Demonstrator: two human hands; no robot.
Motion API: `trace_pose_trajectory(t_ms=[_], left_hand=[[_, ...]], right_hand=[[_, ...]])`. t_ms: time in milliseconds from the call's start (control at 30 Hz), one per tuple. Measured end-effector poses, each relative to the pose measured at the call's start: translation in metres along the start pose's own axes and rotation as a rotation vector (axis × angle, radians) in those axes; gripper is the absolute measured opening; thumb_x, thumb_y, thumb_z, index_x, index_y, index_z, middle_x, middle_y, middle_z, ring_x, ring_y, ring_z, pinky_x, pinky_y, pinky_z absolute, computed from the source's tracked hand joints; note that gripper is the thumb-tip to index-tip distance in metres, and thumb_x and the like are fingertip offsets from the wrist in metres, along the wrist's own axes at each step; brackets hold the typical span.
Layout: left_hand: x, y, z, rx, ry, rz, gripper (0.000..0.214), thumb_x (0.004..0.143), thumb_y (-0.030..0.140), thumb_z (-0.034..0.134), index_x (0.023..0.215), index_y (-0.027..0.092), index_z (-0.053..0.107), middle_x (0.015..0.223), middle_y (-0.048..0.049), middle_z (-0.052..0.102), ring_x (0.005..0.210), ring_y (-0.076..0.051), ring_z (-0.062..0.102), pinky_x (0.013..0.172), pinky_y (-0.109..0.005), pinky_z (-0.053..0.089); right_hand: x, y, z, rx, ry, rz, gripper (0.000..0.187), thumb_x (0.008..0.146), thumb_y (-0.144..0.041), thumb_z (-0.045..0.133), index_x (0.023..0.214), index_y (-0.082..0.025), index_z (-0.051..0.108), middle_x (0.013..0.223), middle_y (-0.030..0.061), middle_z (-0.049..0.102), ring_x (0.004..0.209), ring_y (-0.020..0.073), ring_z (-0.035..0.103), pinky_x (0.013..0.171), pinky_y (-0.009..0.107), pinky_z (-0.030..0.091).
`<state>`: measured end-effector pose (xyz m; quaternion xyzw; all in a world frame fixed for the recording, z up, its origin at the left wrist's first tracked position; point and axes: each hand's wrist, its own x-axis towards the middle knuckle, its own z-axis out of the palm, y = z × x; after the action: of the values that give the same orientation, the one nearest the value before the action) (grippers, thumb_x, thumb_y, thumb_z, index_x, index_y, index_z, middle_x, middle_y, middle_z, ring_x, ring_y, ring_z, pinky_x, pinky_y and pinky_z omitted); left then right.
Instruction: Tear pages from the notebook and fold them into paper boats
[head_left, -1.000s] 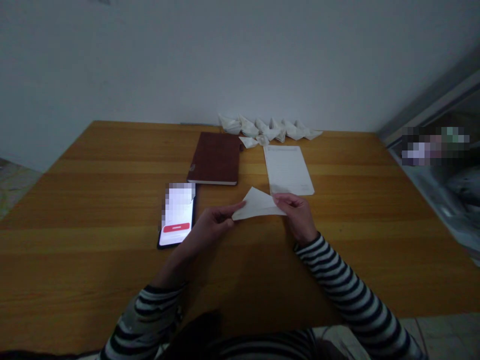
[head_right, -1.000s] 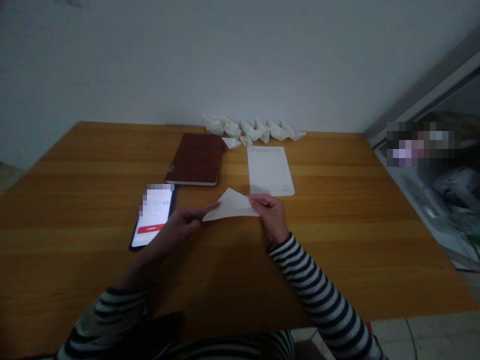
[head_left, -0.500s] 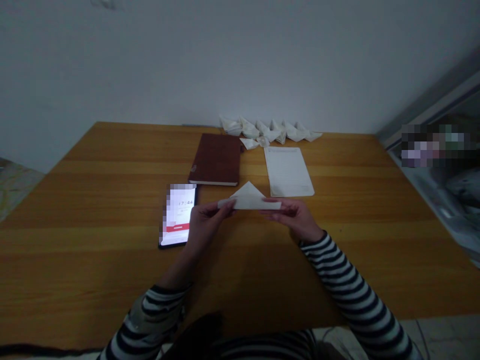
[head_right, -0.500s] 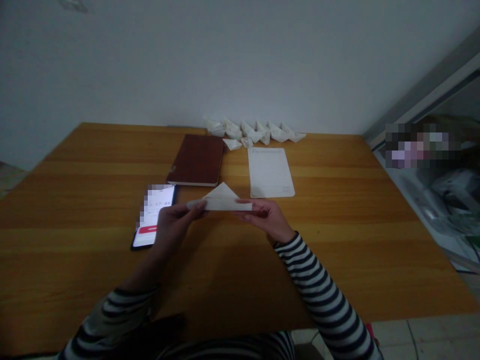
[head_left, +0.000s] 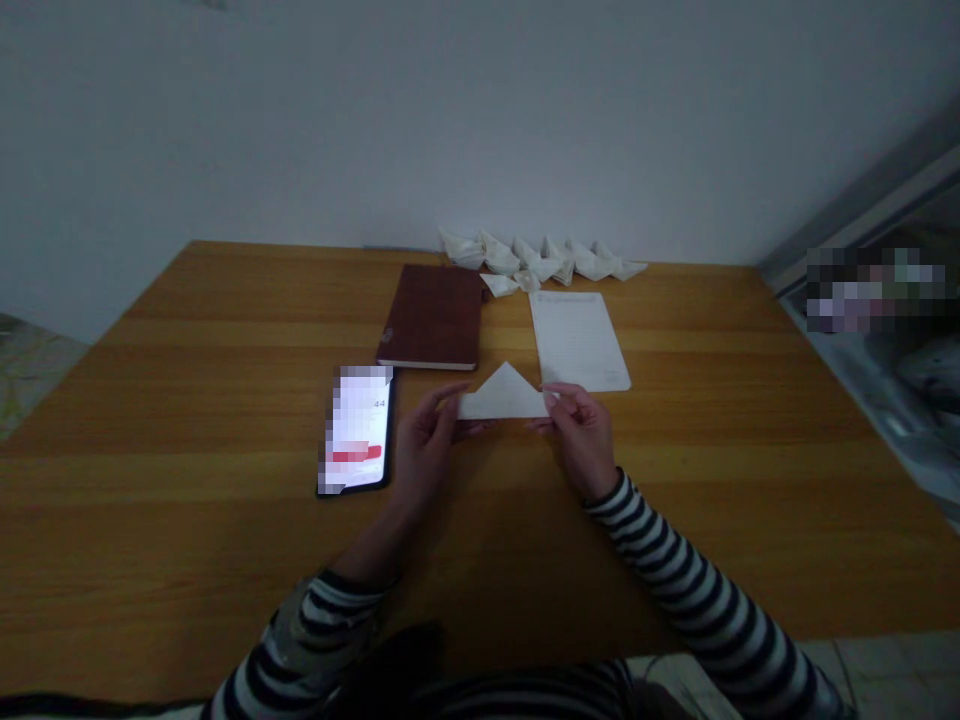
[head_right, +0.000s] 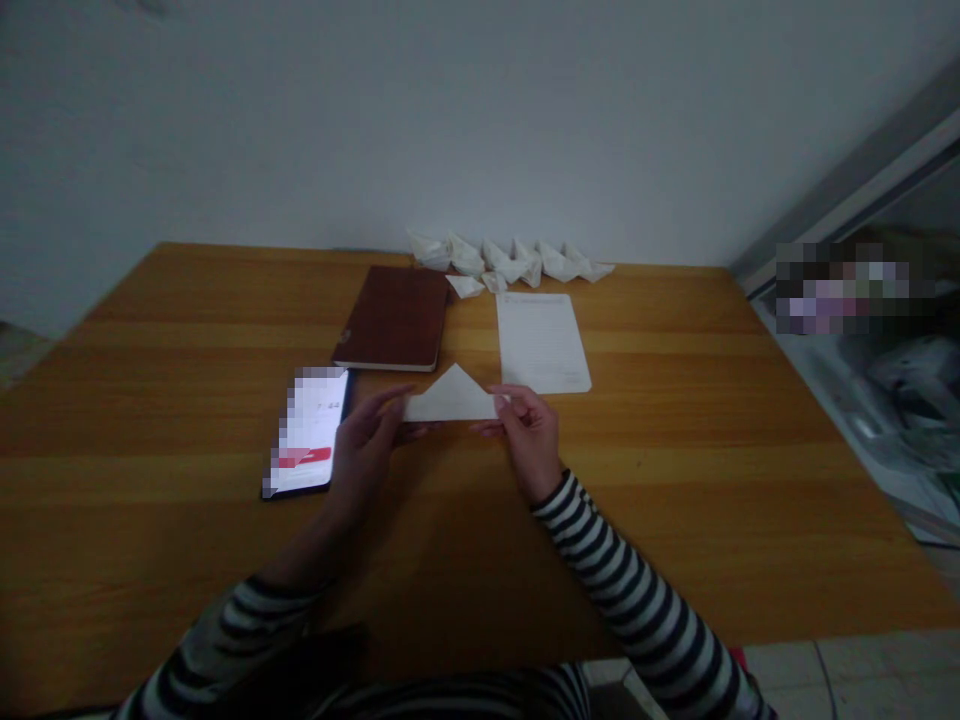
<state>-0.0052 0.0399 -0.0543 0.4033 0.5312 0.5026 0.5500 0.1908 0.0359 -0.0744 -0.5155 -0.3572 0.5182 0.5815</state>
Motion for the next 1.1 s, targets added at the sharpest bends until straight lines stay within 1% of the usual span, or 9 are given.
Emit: trace_pose_trajectory(t_ms=[133,333,500,600,667,800,867,967,1100], left_hand=[[0.0,-0.001,0.0,0.018,0.106,0.007,0.038,0.076,0.042,0.08,0.103,0.017,0.079,0.091,-0.0068,0.08,0.071,-0.018,0.075,0.081,-0.032,0.062],[-0.001,0.003,0.002,0.021,0.193,-0.13,0.047,0.063,0.033,0.089,0.107,0.019,0.078,0.09,-0.0055,0.081,0.081,-0.018,0.074,0.081,-0.03,0.059],[0.001,0.002,0.0,0.005,0.128,-0.233,0.039,0.06,0.039,0.09,0.091,0.016,0.081,0.085,-0.0071,0.08,0.078,-0.021,0.072,0.071,-0.029,0.057],[0.002,0.0,-0.004,0.102,0.075,-0.138,0.036,0.064,0.046,0.086,0.082,0.016,0.081,0.092,-0.0088,0.079,0.084,-0.022,0.071,0.071,-0.028,0.055],[0.002,-0.001,-0.005,0.169,0.043,-0.081,0.034,0.07,0.048,0.082,0.082,0.016,0.081,0.093,-0.0086,0.079,0.085,-0.022,0.071,0.072,-0.027,0.054],[0.001,0.001,-0.006,0.134,-0.047,-0.106,0.038,0.079,0.051,0.074,0.084,0.014,0.08,0.073,-0.0077,0.078,0.068,-0.02,0.07,0.068,-0.028,0.054],[0.001,0.001,-0.005,0.085,-0.089,-0.094,0.043,0.082,0.053,0.07,0.09,0.012,0.079,0.071,-0.0081,0.077,0.064,-0.019,0.07,0.067,-0.029,0.055],[0.001,0.002,-0.005,0.068,-0.112,-0.042,0.05,0.086,0.053,0.065,0.113,0.012,0.073,0.075,-0.0071,0.078,0.062,-0.019,0.07,0.066,-0.029,0.057],[0.004,0.004,-0.008,0.162,-0.187,0.042,0.06,0.088,0.043,0.066,0.142,0.018,0.054,0.083,-0.0034,0.079,0.069,-0.017,0.071,0.07,-0.027,0.057]], right_hand=[[-0.002,0.005,0.007,0.068,0.067,0.027,0.027,0.073,-0.04,0.081,0.09,-0.02,0.077,0.08,0.0032,0.079,0.058,0.0147,0.072,0.059,0.027,0.06],[-0.012,0.005,0.017,0.044,0.104,-0.054,0.03,0.068,-0.033,0.084,0.095,-0.023,0.079,0.082,0.0022,0.08,0.059,0.0156,0.073,0.061,0.03,0.063],[-0.018,0.003,0.015,-0.076,0.108,-0.18,0.021,0.071,-0.028,0.082,0.091,-0.022,0.08,0.079,0.0039,0.08,0.062,0.0172,0.074,0.061,0.03,0.063],[-0.016,0.002,0.013,-0.086,0.096,-0.179,0.023,0.071,-0.031,0.082,0.091,-0.021,0.08,0.077,0.0042,0.08,0.061,0.0173,0.074,0.061,0.03,0.063],[-0.013,0.001,0.013,-0.056,0.062,-0.11,0.026,0.069,-0.034,0.084,0.09,-0.02,0.079,0.076,0.0039,0.079,0.06,0.0176,0.074,0.06,0.03,0.063],[-0.005,0.003,0.008,0.02,-0.022,0.071,0.026,0.066,-0.039,0.085,0.08,-0.019,0.076,0.071,0.0025,0.077,0.057,0.0161,0.072,0.06,0.028,0.062],[-0.003,0.006,0.004,0.027,-0.033,0.105,0.026,0.066,-0.04,0.086,0.074,-0.018,0.074,0.072,0.0026,0.077,0.058,0.0155,0.072,0.062,0.028,0.061],[-0.002,0.007,-0.001,0.004,-0.049,0.112,0.028,0.066,-0.042,0.085,0.071,-0.017,0.073,0.071,0.0033,0.076,0.058,0.0147,0.07,0.058,0.026,0.059],[-0.001,0.001,-0.003,0.019,-0.044,0.128,0.032,0.066,-0.045,0.084,0.08,-0.018,0.075,0.063,0.0013,0.073,0.046,0.0131,0.066,0.045,0.022,0.052]])
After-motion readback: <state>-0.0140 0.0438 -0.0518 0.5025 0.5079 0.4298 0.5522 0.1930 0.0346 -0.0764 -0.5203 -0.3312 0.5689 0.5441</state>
